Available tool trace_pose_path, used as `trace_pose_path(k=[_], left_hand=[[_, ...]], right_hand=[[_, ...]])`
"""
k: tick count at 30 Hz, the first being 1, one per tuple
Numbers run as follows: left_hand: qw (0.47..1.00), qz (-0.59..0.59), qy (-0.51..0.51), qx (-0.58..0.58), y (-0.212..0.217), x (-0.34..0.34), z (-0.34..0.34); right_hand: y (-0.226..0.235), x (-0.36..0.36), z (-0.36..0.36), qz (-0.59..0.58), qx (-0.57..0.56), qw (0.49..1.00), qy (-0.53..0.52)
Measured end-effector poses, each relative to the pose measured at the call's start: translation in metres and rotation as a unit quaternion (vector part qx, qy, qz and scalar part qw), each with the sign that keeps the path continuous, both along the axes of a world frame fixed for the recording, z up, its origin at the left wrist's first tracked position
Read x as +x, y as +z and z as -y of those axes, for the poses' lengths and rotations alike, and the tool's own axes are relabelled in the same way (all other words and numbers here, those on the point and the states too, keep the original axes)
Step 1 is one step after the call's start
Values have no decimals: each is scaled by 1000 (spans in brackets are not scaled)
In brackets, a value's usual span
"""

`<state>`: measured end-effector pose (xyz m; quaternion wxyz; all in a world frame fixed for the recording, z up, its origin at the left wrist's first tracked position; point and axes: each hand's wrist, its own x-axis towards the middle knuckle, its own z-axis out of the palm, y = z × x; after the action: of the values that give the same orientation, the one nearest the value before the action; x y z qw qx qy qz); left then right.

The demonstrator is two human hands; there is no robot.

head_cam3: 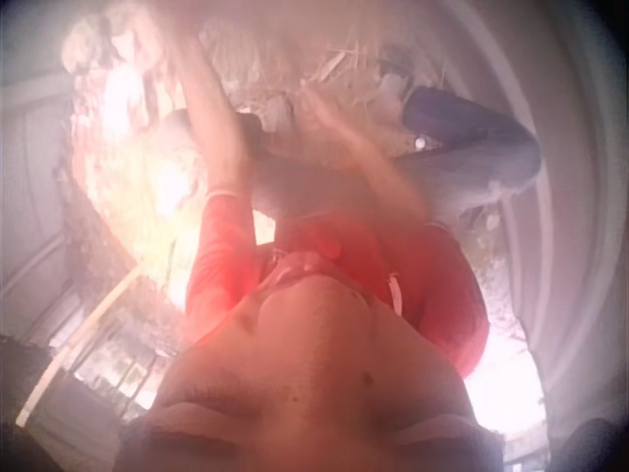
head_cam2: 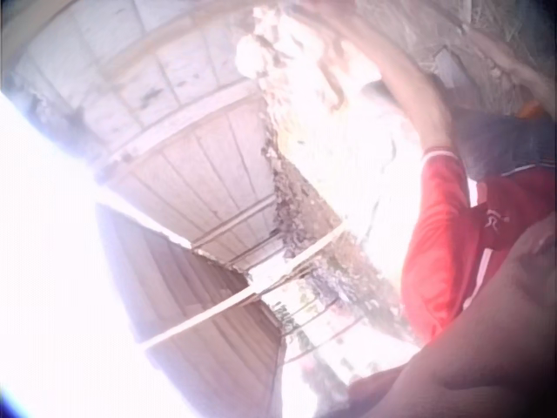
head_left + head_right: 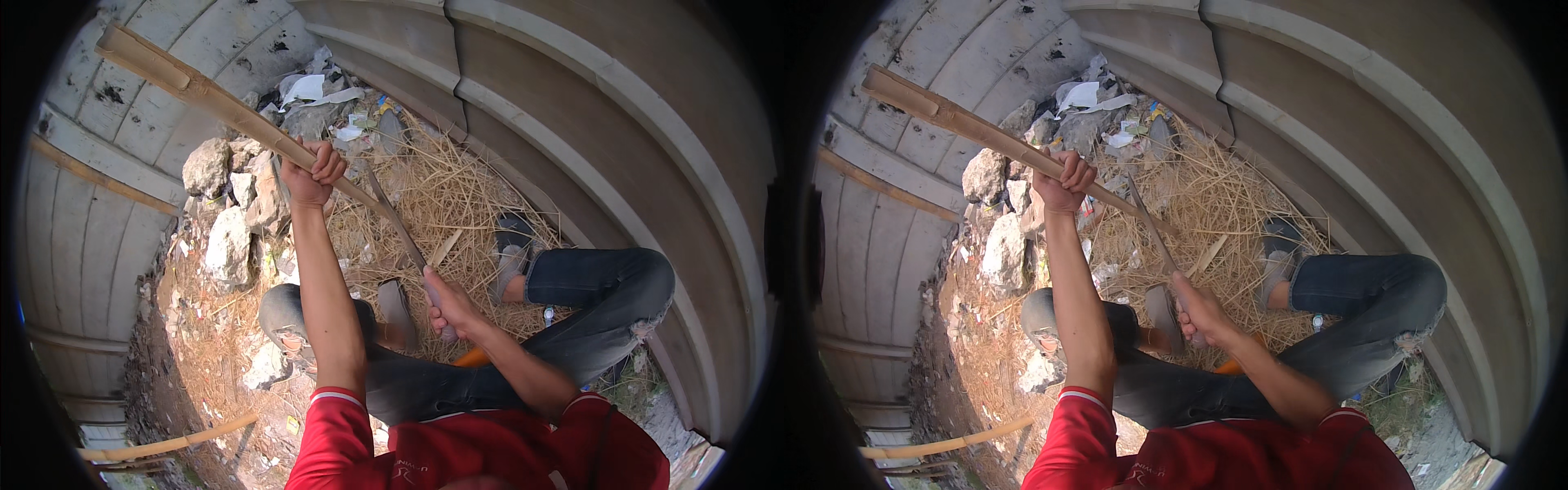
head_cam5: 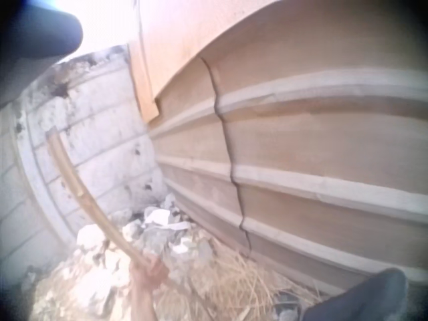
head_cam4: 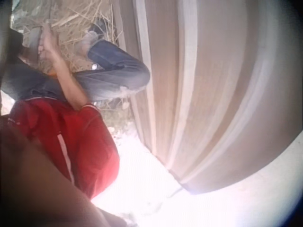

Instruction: The person sits inside a large container and uses a machete to shave and shape a long wooden stick. They then switch to a utility knife to further refine the stick's surface and edges.

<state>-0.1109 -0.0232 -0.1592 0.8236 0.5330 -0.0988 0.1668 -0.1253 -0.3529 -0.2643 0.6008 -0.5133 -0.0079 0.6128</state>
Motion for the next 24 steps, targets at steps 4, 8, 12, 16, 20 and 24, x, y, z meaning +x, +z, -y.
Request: trace_pose_path(k=[4,8,12,16,20,24], left_hand=[[1000,-15,10,-10,-7,0,0],[1000,-13,16,-18,-11,-2,-2],[999,-8,21,-39,-2,4,0],[988,38,149,-15,-9,-20,-8],[861,51,499,87,-23,-10,15],[784,32,609,116,-31,-6,13]], right_hand=[[77,28,-26,139,173,970,-103],[95,16,-44,238,335,875,-253],[-72,-29,-31,214,33,971,-102],[-72,-33,-4,-4,-90,996,-9],[-61,-9,-15,-7,-87,996,5],[-40,8,-18,91,-51,994,10]])
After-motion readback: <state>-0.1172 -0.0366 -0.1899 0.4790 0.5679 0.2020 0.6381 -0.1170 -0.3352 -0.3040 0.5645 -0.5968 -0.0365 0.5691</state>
